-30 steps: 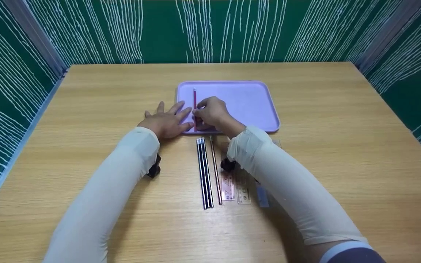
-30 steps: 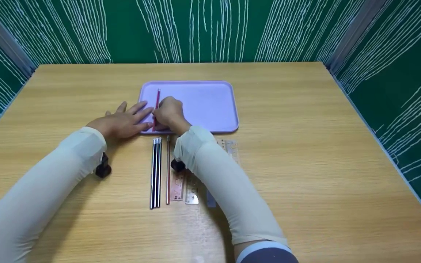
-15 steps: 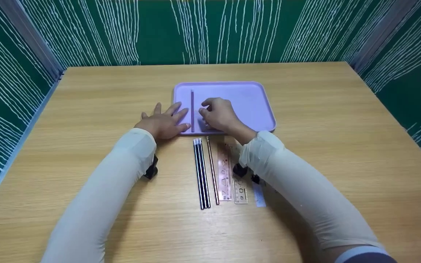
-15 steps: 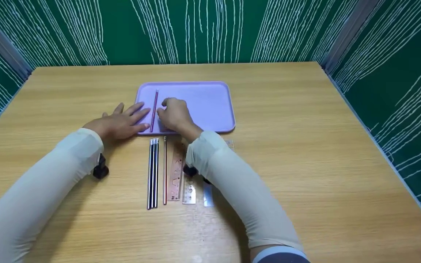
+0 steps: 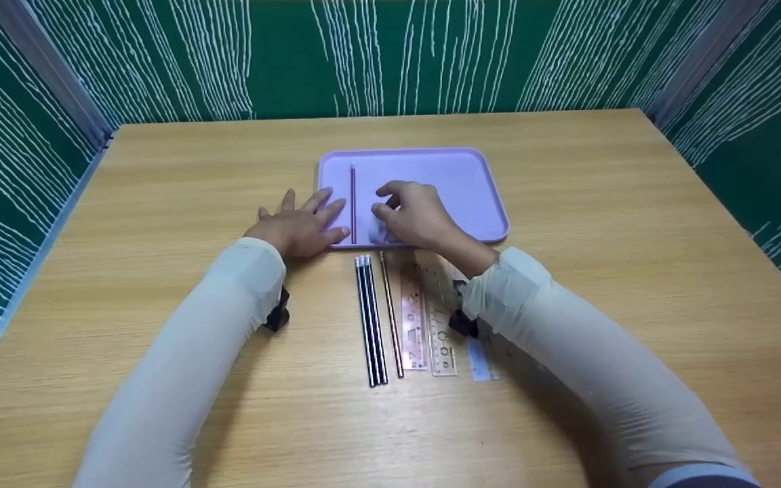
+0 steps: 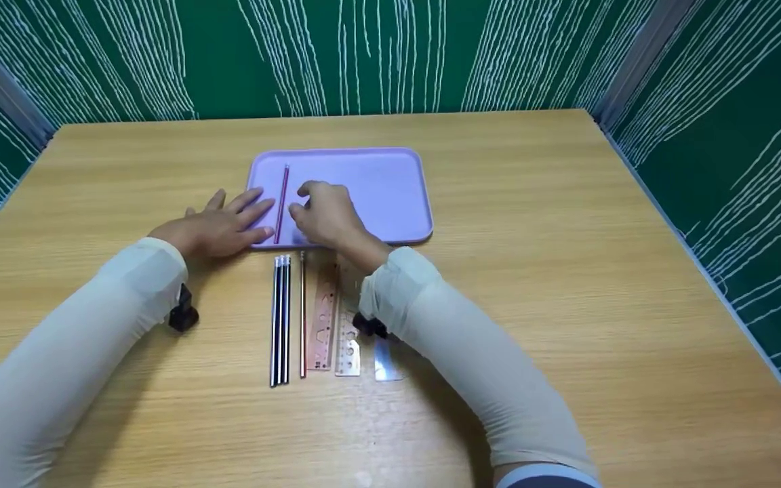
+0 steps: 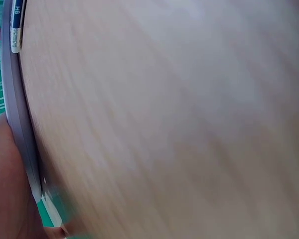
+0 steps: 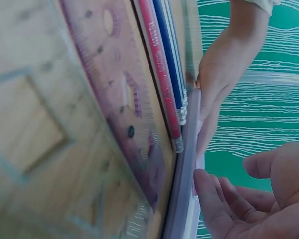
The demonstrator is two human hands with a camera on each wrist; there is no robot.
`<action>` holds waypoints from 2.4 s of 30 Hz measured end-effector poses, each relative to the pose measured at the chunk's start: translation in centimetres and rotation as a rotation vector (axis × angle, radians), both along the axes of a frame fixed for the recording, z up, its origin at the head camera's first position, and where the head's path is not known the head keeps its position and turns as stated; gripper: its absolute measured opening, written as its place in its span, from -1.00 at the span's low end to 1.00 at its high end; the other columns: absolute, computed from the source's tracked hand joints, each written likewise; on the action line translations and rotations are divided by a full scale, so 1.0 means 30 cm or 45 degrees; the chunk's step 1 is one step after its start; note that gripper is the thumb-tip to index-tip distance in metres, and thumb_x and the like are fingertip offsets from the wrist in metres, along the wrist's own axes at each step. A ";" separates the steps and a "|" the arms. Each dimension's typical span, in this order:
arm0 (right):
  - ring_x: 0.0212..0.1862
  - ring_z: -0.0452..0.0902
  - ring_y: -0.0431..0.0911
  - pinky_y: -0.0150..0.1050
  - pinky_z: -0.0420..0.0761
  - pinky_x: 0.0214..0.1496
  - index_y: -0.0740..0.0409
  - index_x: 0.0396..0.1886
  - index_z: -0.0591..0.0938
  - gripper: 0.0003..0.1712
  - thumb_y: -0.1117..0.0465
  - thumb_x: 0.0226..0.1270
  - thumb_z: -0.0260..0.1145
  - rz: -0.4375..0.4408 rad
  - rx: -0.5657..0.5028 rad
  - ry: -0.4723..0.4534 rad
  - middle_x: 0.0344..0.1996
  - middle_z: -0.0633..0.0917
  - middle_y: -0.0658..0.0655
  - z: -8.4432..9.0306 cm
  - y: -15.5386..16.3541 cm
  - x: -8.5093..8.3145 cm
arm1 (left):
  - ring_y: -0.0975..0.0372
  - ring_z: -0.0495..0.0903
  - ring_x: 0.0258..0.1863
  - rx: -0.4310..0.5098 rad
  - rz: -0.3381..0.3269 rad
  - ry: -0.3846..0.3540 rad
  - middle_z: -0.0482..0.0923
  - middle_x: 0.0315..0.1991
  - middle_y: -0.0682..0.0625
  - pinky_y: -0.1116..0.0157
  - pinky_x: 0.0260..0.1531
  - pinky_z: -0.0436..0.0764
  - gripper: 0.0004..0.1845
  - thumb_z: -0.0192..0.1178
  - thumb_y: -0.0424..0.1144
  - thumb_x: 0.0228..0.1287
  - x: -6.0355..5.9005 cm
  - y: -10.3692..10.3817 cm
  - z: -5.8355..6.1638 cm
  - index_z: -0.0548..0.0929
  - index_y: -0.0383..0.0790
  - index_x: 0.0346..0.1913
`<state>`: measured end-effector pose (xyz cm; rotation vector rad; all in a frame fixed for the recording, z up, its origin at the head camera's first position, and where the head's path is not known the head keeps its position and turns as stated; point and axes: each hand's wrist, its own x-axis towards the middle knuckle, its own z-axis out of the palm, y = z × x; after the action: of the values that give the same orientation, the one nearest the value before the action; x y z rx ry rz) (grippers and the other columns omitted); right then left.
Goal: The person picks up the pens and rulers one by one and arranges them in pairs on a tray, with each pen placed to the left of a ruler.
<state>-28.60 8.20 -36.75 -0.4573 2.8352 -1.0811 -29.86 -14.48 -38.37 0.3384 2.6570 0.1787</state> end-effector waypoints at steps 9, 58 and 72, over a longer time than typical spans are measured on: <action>-0.11 0.74 0.06 -0.13 0.79 -0.17 0.14 0.36 0.55 -0.47 0.07 0.48 0.31 -0.042 -0.238 -0.226 -0.01 0.69 0.17 0.020 0.091 0.053 | -0.24 -0.53 0.62 0.002 0.001 0.000 -0.52 0.68 0.27 -0.53 0.37 -0.36 -0.20 -0.36 0.57 0.37 0.002 0.001 0.001 -0.26 0.56 0.60; -0.11 0.70 0.04 -0.05 0.80 -0.10 0.25 0.47 0.35 -0.27 0.08 0.43 0.38 -0.150 -0.393 -0.618 0.08 0.47 0.29 0.015 0.507 0.199 | -0.22 -0.58 0.61 0.047 0.006 -0.017 -0.57 0.65 0.32 -0.50 0.38 -0.43 -0.20 -0.36 0.58 0.36 0.005 0.002 0.012 -0.28 0.59 0.58; -0.19 0.66 -0.05 -0.06 0.80 -0.08 0.27 0.46 0.36 -0.26 0.08 0.42 0.39 -0.134 -0.377 -0.622 0.02 0.47 0.27 -0.005 0.567 0.221 | -0.23 -0.55 0.61 0.033 -0.002 -0.011 -0.54 0.67 0.28 -0.52 0.38 -0.40 -0.20 -0.34 0.56 0.38 0.004 -0.004 0.009 -0.26 0.55 0.60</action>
<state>-21.97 25.22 -36.90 -0.0419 2.3048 -1.4123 -29.74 -14.60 -38.11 0.3477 2.6480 0.2133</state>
